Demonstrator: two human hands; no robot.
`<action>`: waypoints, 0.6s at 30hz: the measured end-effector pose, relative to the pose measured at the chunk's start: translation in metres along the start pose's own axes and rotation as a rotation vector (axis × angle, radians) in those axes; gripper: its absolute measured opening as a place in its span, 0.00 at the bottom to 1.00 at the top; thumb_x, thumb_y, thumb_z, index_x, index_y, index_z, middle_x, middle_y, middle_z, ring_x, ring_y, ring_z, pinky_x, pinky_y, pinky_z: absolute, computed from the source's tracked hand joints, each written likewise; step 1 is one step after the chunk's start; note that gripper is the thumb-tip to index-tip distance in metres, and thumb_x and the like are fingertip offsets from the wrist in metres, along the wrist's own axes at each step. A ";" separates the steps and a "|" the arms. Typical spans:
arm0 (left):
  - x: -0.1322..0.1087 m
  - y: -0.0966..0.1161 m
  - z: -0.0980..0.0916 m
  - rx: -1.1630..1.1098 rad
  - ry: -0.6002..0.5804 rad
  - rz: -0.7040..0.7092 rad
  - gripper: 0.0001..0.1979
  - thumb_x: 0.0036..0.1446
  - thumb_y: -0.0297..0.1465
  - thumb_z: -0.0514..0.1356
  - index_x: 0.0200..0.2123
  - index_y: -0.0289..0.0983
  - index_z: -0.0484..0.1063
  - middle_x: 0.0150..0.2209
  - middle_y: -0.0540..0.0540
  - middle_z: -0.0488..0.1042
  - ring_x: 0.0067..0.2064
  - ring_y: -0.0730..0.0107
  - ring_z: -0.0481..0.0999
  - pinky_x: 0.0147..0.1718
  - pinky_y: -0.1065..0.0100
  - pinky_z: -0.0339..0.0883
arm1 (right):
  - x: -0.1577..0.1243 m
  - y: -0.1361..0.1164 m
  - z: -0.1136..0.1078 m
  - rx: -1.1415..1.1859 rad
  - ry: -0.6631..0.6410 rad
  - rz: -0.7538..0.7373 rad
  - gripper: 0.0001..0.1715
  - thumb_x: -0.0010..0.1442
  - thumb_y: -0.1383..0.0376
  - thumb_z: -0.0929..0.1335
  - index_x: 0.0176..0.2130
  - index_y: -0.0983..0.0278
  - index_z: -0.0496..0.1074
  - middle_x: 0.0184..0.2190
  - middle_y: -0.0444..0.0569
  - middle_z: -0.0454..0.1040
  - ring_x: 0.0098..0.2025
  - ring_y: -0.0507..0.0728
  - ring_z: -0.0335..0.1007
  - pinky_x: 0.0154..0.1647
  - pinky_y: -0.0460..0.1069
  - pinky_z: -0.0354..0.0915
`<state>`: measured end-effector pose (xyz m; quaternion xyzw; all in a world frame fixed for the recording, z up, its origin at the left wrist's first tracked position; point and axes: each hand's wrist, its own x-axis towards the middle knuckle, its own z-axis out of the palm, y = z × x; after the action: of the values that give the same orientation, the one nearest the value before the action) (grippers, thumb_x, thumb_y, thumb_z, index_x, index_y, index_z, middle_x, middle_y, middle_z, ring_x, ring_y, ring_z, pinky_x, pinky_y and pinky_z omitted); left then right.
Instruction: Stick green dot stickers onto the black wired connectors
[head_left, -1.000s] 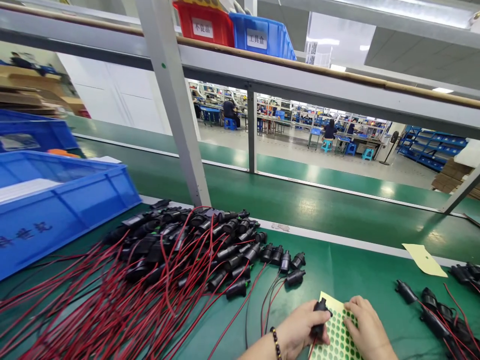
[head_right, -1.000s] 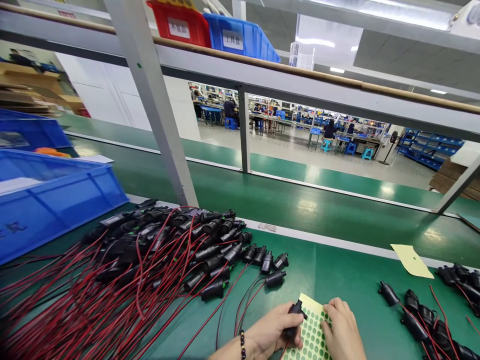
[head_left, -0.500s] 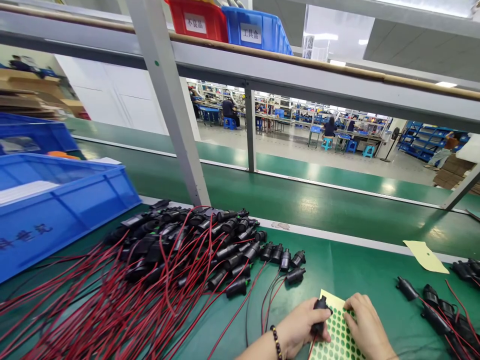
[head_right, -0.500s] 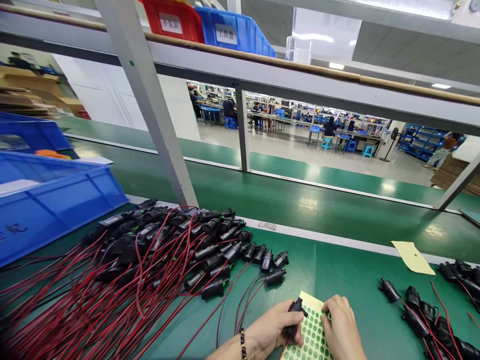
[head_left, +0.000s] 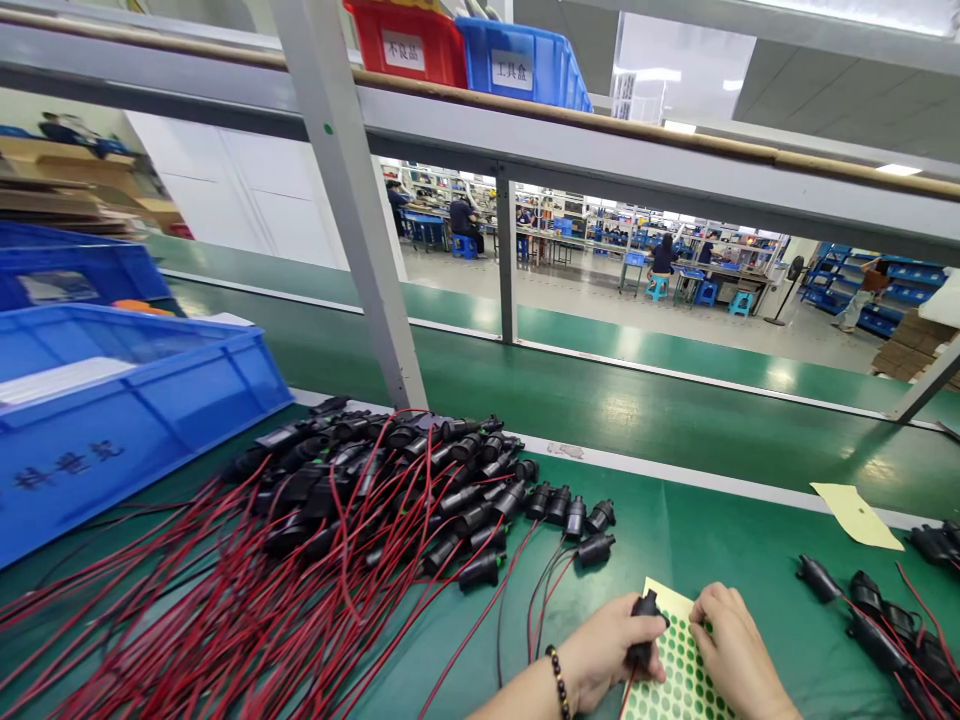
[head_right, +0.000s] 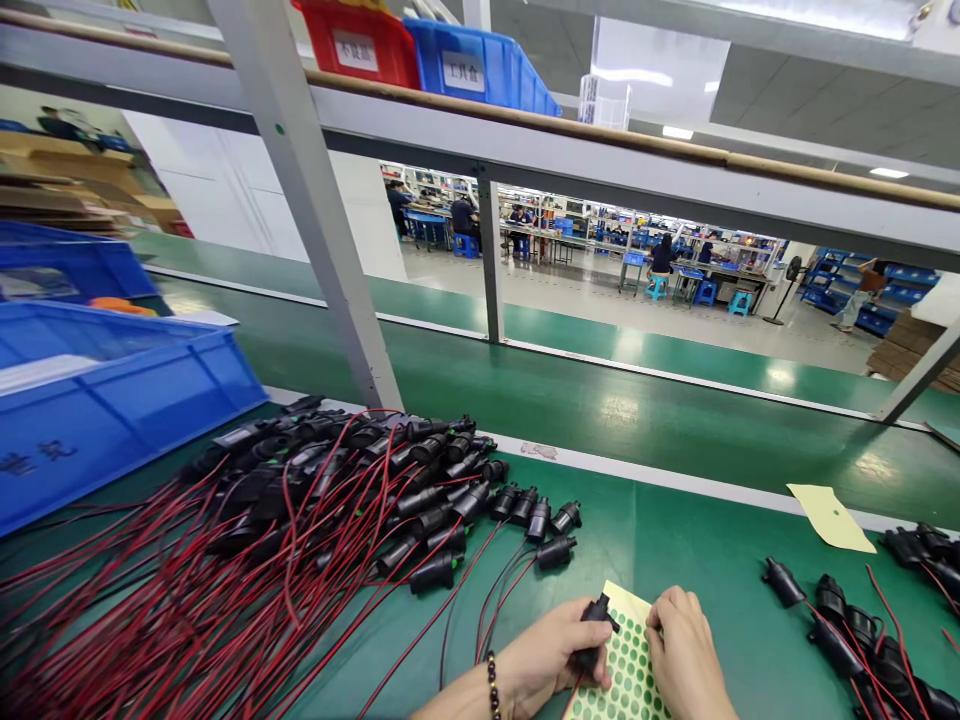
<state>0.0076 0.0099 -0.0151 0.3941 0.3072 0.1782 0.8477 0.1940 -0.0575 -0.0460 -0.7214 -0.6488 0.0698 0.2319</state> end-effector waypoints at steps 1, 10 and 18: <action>0.000 0.000 0.000 0.000 0.002 0.002 0.21 0.41 0.40 0.67 0.33 0.37 0.63 0.19 0.53 0.71 0.22 0.72 0.70 0.30 0.67 0.63 | -0.001 0.000 0.000 0.004 0.003 0.003 0.08 0.57 0.72 0.61 0.29 0.60 0.62 0.31 0.46 0.67 0.37 0.58 0.65 0.39 0.51 0.61; -0.001 0.001 0.000 -0.002 -0.007 0.006 0.21 0.40 0.39 0.68 0.34 0.37 0.63 0.19 0.53 0.71 0.22 0.73 0.71 0.31 0.67 0.65 | -0.003 -0.002 0.000 -0.029 0.016 0.037 0.09 0.59 0.69 0.61 0.33 0.61 0.70 0.35 0.49 0.70 0.39 0.60 0.67 0.40 0.52 0.62; -0.001 0.001 0.000 0.001 -0.012 0.000 0.22 0.40 0.40 0.68 0.33 0.37 0.61 0.19 0.52 0.71 0.23 0.72 0.71 0.29 0.68 0.65 | 0.000 0.001 -0.006 -0.049 -0.072 -0.007 0.08 0.59 0.69 0.62 0.29 0.61 0.66 0.32 0.46 0.70 0.37 0.58 0.68 0.38 0.50 0.63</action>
<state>0.0069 0.0101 -0.0143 0.3955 0.3024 0.1756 0.8493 0.1977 -0.0593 -0.0412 -0.7217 -0.6607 0.0790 0.1908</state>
